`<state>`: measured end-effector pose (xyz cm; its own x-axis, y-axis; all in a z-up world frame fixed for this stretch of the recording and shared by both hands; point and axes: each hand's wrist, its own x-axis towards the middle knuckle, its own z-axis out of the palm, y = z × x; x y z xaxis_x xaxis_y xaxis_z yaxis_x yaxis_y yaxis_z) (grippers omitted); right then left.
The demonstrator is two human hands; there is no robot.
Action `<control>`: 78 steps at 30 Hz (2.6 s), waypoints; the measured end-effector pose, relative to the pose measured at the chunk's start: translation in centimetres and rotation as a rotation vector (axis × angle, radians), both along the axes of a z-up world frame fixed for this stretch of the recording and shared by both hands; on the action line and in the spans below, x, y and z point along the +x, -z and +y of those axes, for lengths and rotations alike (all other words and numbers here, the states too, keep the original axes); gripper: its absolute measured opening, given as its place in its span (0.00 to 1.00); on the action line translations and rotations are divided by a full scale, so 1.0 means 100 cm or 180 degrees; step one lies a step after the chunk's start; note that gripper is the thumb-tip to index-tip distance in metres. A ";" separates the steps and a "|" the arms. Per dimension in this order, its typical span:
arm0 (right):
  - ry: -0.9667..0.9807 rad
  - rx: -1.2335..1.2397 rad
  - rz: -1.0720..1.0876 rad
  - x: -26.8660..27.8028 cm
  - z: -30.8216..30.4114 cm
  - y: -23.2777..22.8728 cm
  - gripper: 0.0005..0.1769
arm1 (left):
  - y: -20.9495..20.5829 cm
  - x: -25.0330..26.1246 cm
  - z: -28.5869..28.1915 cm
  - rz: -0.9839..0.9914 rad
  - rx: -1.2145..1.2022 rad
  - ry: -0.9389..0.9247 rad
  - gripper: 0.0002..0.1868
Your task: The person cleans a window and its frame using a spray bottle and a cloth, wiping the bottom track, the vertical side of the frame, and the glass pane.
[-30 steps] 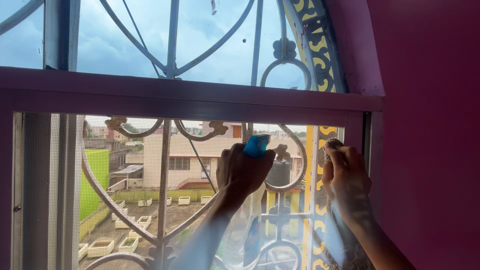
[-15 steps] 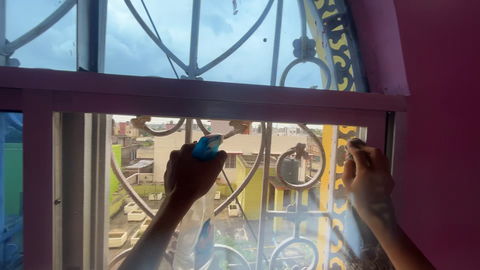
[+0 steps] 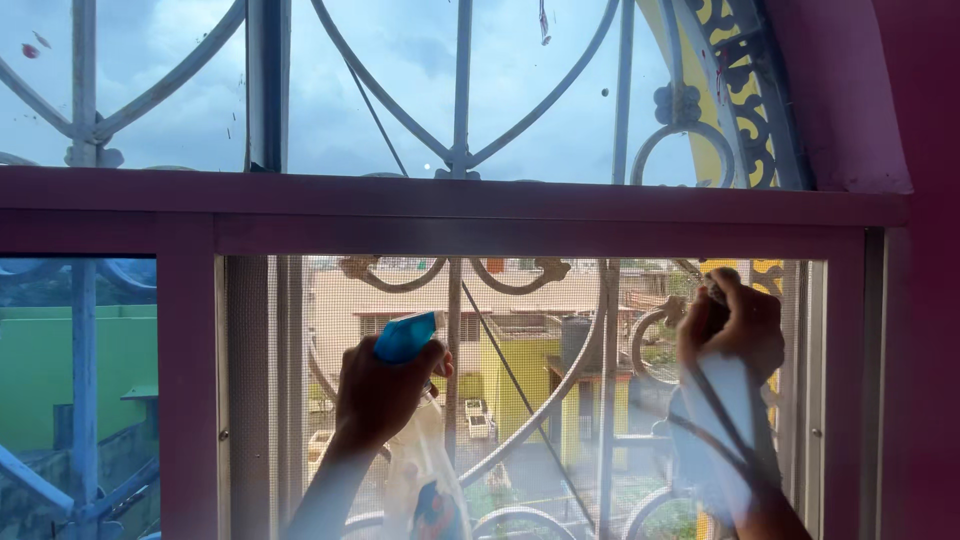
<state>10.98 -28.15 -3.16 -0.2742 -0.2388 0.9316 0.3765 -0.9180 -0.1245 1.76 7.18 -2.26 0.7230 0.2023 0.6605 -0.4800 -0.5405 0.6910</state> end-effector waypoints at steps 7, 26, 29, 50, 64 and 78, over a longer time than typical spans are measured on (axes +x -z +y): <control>-0.0537 -0.0323 -0.0290 -0.032 0.105 -0.015 0.11 | -0.002 -0.003 0.001 -0.0026 -0.0012 0.0091 0.15; 0.0393 -0.0663 0.0513 -0.017 -0.094 -0.001 0.08 | 0.001 0.007 0.005 0.0045 0.0030 0.0147 0.17; 0.0451 -0.0534 0.0782 -0.019 -0.118 -0.002 0.10 | -0.001 0.004 0.004 0.0092 -0.0113 0.0239 0.16; 0.0122 -0.0854 0.0795 -0.043 -0.108 0.047 0.18 | -0.012 0.024 -0.136 -0.0092 -0.0228 0.1099 0.15; -0.0067 -0.0670 0.0642 -0.038 -0.104 0.046 0.15 | -0.005 0.036 -0.182 -0.0074 0.0246 0.0121 0.15; -0.0073 -0.0841 0.0393 -0.020 -0.105 0.009 0.14 | 0.000 0.043 -0.182 -0.0190 0.0088 0.0055 0.15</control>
<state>9.01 -38.60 -4.04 -0.1523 0.0116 0.9883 0.3942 -0.9162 0.0715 6.03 -11.06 -2.26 0.6853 0.1711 0.7078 -0.5295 -0.5503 0.6457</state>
